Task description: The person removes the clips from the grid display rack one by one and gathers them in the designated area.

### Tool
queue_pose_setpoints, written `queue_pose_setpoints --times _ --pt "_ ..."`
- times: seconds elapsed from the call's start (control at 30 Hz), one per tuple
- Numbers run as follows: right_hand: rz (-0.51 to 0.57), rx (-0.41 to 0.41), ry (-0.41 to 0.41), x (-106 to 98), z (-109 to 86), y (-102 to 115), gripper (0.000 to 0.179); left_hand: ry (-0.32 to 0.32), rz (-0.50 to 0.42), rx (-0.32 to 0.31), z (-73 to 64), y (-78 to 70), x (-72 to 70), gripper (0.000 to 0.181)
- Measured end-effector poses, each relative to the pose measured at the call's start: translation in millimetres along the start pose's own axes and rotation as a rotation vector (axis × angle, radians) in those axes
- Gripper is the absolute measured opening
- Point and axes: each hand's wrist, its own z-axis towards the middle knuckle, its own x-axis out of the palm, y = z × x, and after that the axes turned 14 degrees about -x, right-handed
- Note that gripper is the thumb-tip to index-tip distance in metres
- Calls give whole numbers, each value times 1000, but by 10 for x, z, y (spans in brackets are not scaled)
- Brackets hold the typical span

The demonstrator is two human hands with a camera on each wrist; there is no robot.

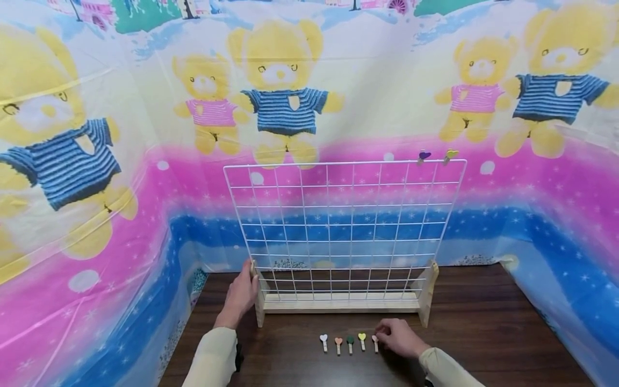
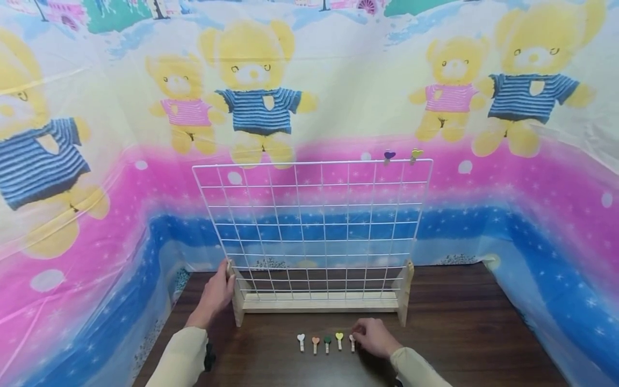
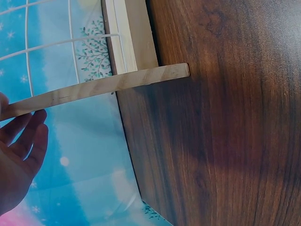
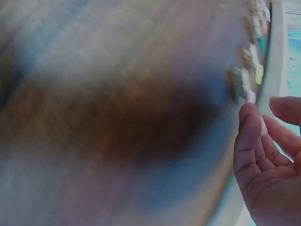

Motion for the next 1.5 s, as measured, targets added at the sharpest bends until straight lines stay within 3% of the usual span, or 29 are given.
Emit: queue_pose_setpoints --times 0.17,0.33,0.5,0.8,1.13,1.4,1.5 --pt "-127 -54 10 -273 76 128 13 6 -4 -4 5 7 8 47" --pt "-141 -92 -16 -602 155 356 11 8 -5 -12 11 8 7 47" --pt "-153 -94 -31 -922 210 634 13 14 -9 -14 7 1 7 48" --pt "-233 -221 -115 -1575 373 1253 18 8 -8 -12 9 12 9 47" --pt "-359 -353 -339 -2306 541 1925 16 3 -12 2 19 24 14 49" --pt "-337 -503 -525 -2766 663 2309 23 1 -10 10 32 38 21 47" --pt "-333 -514 -569 -2863 702 2396 27 1 -6 17 34 37 22 47"
